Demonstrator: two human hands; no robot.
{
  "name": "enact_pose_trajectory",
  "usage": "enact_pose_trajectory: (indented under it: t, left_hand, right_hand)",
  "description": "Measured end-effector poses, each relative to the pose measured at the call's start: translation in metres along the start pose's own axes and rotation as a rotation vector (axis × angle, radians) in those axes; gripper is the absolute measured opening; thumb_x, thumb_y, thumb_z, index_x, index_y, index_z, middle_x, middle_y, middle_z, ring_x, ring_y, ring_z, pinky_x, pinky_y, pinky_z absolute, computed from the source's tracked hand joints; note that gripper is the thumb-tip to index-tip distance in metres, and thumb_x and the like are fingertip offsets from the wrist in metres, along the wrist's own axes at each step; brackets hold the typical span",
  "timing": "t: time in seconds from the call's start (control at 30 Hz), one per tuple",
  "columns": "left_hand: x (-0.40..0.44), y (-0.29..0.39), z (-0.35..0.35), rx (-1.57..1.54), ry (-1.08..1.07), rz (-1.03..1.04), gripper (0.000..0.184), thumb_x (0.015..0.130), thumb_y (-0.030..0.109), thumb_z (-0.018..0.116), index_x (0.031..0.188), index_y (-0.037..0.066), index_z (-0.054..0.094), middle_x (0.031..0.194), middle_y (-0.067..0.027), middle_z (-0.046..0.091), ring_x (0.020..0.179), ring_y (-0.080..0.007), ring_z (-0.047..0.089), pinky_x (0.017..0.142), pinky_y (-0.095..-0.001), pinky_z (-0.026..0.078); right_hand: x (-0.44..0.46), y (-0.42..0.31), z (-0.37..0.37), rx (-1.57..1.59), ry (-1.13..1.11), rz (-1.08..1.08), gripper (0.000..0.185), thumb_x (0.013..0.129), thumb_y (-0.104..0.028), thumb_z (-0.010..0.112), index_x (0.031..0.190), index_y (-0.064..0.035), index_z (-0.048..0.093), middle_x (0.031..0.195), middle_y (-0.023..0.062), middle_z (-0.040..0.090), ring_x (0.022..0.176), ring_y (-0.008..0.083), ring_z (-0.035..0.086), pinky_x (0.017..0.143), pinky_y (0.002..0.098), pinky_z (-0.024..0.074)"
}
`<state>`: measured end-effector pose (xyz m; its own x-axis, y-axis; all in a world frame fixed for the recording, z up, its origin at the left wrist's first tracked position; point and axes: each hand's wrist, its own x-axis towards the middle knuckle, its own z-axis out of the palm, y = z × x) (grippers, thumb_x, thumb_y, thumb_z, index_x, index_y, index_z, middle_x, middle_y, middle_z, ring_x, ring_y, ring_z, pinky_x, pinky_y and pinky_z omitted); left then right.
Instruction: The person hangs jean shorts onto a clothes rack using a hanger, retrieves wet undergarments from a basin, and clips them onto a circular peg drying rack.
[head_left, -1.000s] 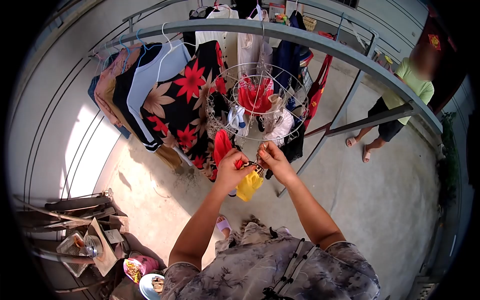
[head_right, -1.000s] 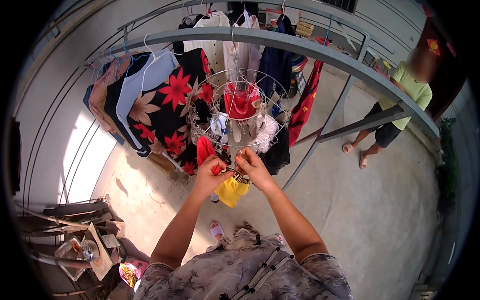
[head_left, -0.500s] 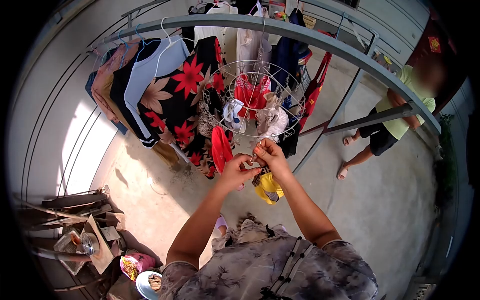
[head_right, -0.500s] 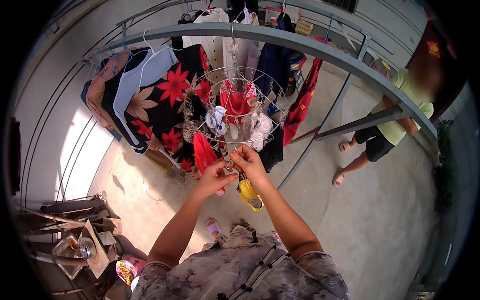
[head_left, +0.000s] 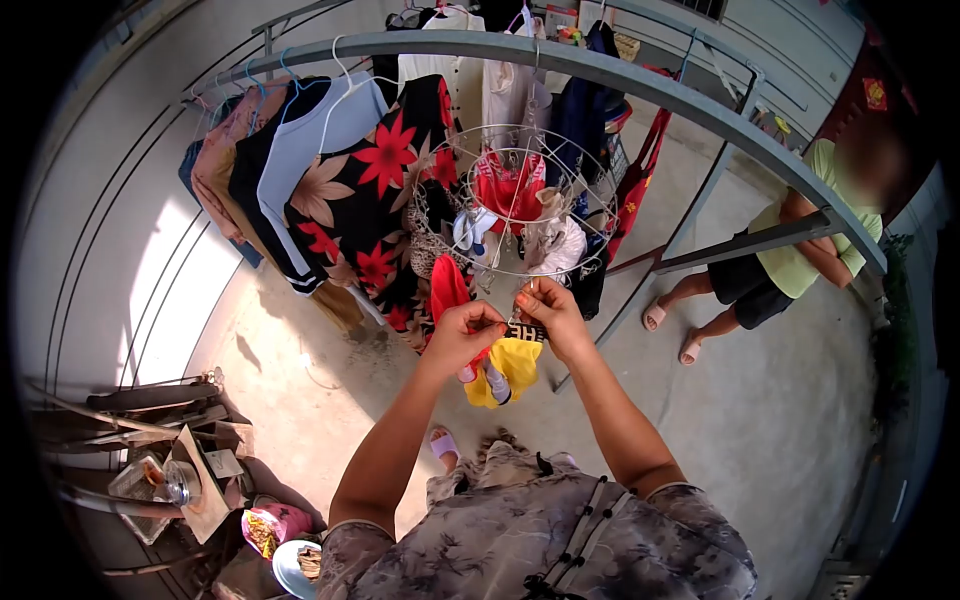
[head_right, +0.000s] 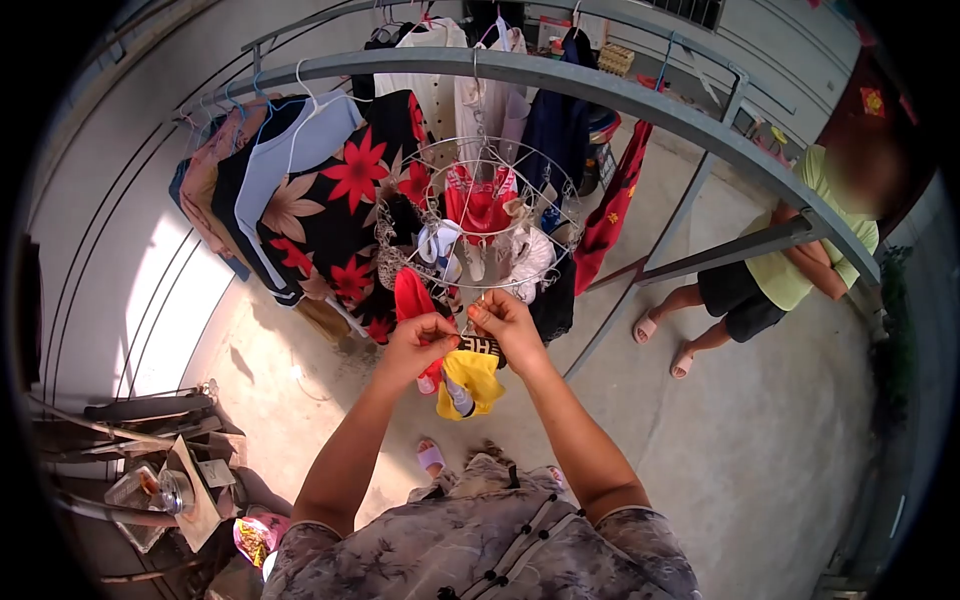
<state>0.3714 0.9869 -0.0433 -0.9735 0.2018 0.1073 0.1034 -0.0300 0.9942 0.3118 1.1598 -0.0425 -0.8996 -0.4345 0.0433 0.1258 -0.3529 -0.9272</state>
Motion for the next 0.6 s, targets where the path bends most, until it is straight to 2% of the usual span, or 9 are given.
enact_pose_trajectory:
  t: [0.13, 0.2, 0.33, 0.4, 0.43, 0.53, 0.6]
  left_hand:
    - [0.001, 0.002, -0.002, 0.027, 0.072, 0.004, 0.006, 0.083, -0.003, 0.061, 0.087, 0.0, 0.059, 0.082, 0.0008, 0.061, 0.074, -0.0039, 0.057, 0.068, -0.019, 0.045]
    - [0.004, 0.002, 0.0, 0.075, 0.152, 0.036, 0.005, 0.083, -0.001, 0.063, 0.086, 0.0, 0.059, 0.078, 0.0003, 0.061, 0.071, -0.0032, 0.055, 0.062, -0.0195, 0.044]
    - [0.005, -0.006, -0.003, 0.054, 0.183, 0.02, 0.007, 0.083, 0.002, 0.064, 0.087, 0.0, 0.06, 0.077, 0.0002, 0.06, 0.07, -0.0034, 0.054, 0.062, -0.0195, 0.044]
    - [0.006, -0.027, -0.015, 0.176, 0.304, 0.026, 0.007, 0.086, 0.003, 0.062, 0.092, 0.001, 0.061, 0.078, 0.0018, 0.062, 0.072, -0.0024, 0.055, 0.064, -0.0168, 0.043]
    - [0.006, -0.031, -0.019, 0.128, 0.396, -0.021, 0.009, 0.088, 0.007, 0.062, 0.096, 0.002, 0.062, 0.079, 0.0013, 0.062, 0.072, -0.0029, 0.055, 0.064, -0.0174, 0.043]
    - [0.014, -0.023, -0.012, 0.031, 0.406, -0.057, 0.013, 0.086, 0.012, 0.064, 0.094, 0.001, 0.062, 0.074, 0.0006, 0.058, 0.07, -0.0067, 0.054, 0.064, -0.0213, 0.044]
    - [0.022, -0.034, -0.012, -0.07, 0.364, -0.049, 0.014, 0.088, 0.011, 0.062, 0.097, 0.0, 0.062, 0.074, -0.0003, 0.058, 0.07, -0.0077, 0.055, 0.065, -0.022, 0.045]
  right_hand:
    - [0.002, 0.003, -0.001, 0.022, -0.029, 0.039, 0.016, 0.087, -0.012, 0.065, 0.079, -0.0062, 0.052, 0.067, -0.004, 0.053, 0.06, 0.0028, 0.047, 0.054, 0.0185, 0.0362]
    - [0.004, 0.001, 0.0, 0.021, -0.057, 0.035, 0.016, 0.086, -0.012, 0.065, 0.079, -0.0064, 0.053, 0.068, -0.004, 0.053, 0.061, 0.0029, 0.047, 0.055, 0.0185, 0.0365]
    - [0.006, -0.01, -0.008, -0.139, -0.148, 0.119, 0.015, 0.085, -0.014, 0.068, 0.083, -0.0062, 0.054, 0.074, -0.0041, 0.055, 0.068, 0.0035, 0.049, 0.06, 0.0193, 0.0385]
    - [0.008, -0.01, -0.013, -0.215, -0.163, 0.133, 0.015, 0.084, -0.014, 0.068, 0.086, -0.0056, 0.056, 0.076, -0.0041, 0.056, 0.07, 0.0041, 0.05, 0.062, 0.0199, 0.0396]
    - [0.007, -0.008, -0.014, -0.258, -0.14, 0.084, 0.016, 0.084, -0.015, 0.068, 0.087, -0.0053, 0.056, 0.076, -0.0042, 0.056, 0.07, 0.0041, 0.05, 0.063, 0.0201, 0.0398]
    - [0.007, 0.002, -0.019, -0.293, -0.109, 0.001, 0.017, 0.084, -0.014, 0.068, 0.088, -0.0035, 0.056, 0.079, -0.0035, 0.057, 0.073, 0.0045, 0.052, 0.066, 0.0209, 0.0423]
    - [0.003, 0.001, -0.015, -0.518, 0.053, -0.074, 0.018, 0.084, -0.013, 0.068, 0.092, -0.002, 0.055, 0.084, -0.0022, 0.059, 0.077, 0.005, 0.055, 0.067, 0.0223, 0.0447]
